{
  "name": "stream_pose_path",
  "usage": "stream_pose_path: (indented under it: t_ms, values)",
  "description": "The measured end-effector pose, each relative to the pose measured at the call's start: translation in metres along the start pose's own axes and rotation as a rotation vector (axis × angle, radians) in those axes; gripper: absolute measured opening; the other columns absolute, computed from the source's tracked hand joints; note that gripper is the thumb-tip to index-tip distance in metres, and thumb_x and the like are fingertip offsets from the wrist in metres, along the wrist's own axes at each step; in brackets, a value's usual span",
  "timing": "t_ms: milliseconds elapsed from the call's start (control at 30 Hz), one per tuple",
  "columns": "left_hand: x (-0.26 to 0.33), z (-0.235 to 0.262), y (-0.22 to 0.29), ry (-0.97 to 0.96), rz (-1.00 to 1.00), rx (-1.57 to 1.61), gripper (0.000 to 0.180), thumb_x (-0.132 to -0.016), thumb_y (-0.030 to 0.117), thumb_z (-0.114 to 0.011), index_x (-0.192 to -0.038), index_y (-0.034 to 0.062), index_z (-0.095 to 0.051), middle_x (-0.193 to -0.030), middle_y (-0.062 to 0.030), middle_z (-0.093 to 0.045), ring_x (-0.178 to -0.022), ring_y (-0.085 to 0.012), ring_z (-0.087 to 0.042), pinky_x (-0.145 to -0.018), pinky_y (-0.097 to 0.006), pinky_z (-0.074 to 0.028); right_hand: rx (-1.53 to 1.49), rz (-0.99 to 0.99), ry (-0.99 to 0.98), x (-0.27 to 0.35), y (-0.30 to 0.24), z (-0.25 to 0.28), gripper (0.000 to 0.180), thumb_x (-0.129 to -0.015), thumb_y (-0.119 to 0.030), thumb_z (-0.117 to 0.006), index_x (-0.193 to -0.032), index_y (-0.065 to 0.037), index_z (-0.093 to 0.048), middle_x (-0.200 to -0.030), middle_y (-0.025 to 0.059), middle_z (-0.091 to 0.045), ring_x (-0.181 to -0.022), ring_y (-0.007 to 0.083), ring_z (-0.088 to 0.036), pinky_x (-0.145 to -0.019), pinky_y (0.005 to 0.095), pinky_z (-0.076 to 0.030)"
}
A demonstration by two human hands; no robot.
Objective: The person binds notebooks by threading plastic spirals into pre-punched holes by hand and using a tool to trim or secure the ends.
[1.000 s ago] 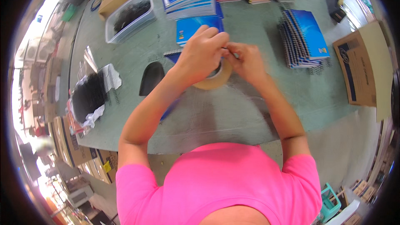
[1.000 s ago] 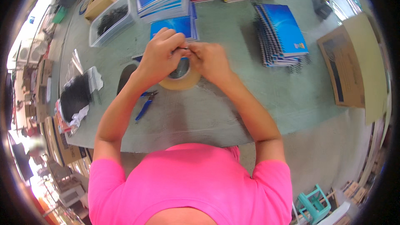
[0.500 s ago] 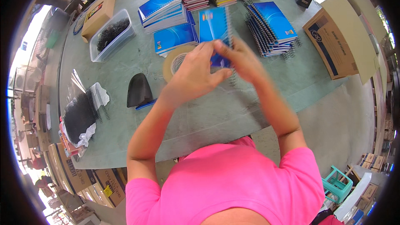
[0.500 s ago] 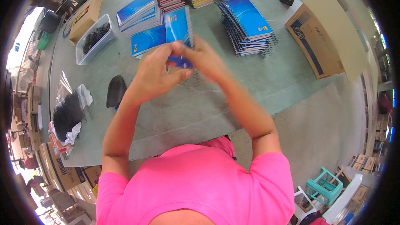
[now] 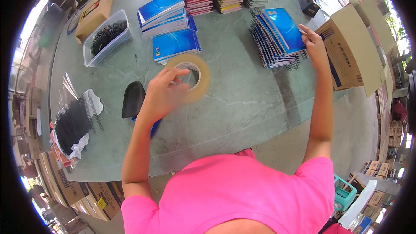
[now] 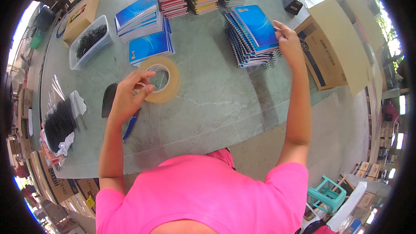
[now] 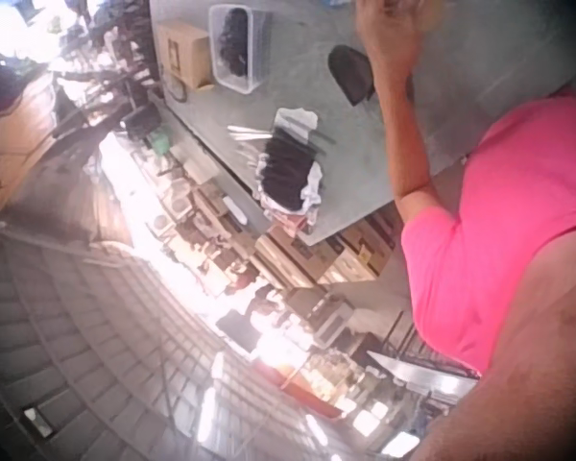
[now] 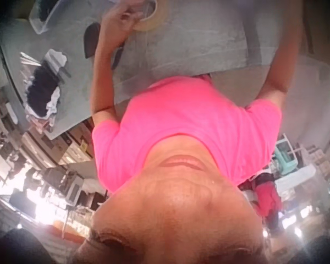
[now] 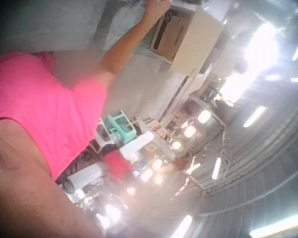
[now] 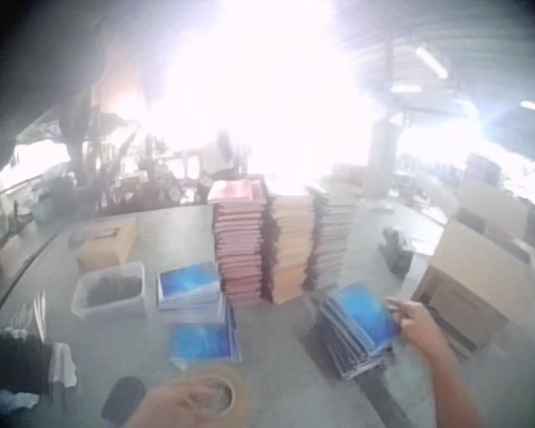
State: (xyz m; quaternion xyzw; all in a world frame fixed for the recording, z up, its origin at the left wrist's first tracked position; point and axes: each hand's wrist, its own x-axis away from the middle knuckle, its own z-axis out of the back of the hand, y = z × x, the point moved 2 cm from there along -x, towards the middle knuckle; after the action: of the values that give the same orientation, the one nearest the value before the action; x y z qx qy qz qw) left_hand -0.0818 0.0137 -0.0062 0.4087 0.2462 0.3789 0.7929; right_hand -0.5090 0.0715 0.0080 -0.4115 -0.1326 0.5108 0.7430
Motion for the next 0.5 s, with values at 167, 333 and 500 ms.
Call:
stream_pose_path:
  t_ms: [167, 333, 500]
  values:
    - [-0.002, 0.002, -0.01, 0.002, 0.009, 0.006, 0.028, -0.08, 0.005, -0.063, -0.107, 0.0026, -0.062, -0.094, -0.0072, -0.058, -0.081, -0.014, -0.057, -0.072, -0.027, -0.046, 0.205, 0.034, -0.073, 0.007, -0.002, 0.006, 0.036, -0.085, 0.0, -0.046, -0.12, -0.001, -0.056, -0.111, 0.0196, -0.062, -0.102, 0.0245, -0.061, -0.088, 0.0288, -0.044]
    - [-0.007, -0.004, -0.024, 0.013, -0.081, 0.059, 0.023, -0.081, 0.005, -0.061, -0.103, 0.0025, -0.064, -0.087, -0.0064, -0.06, -0.077, -0.0143, -0.057, -0.07, -0.027, -0.046, 0.62, 0.155, -0.09, -0.024, -0.025, 0.005, 0.033, -0.085, -0.007, -0.05, -0.117, -0.002, -0.057, -0.12, 0.0173, -0.057, -0.108, 0.0311, -0.057, -0.092, 0.034, -0.043]
    - [-0.019, 0.006, -0.018, 0.08, -0.082, -0.022, 0.018, -0.082, 0.005, -0.061, -0.098, 0.0027, -0.066, -0.084, -0.0072, -0.064, -0.075, -0.0153, -0.059, -0.069, -0.027, -0.046, 0.743, 0.196, -0.153, -0.06, -0.07, -0.071, 0.065, -0.072, -0.051, -0.063, -0.124, -0.013, -0.054, -0.129, 0.0138, -0.05, -0.124, 0.034, -0.041, -0.098, 0.0501, -0.035]
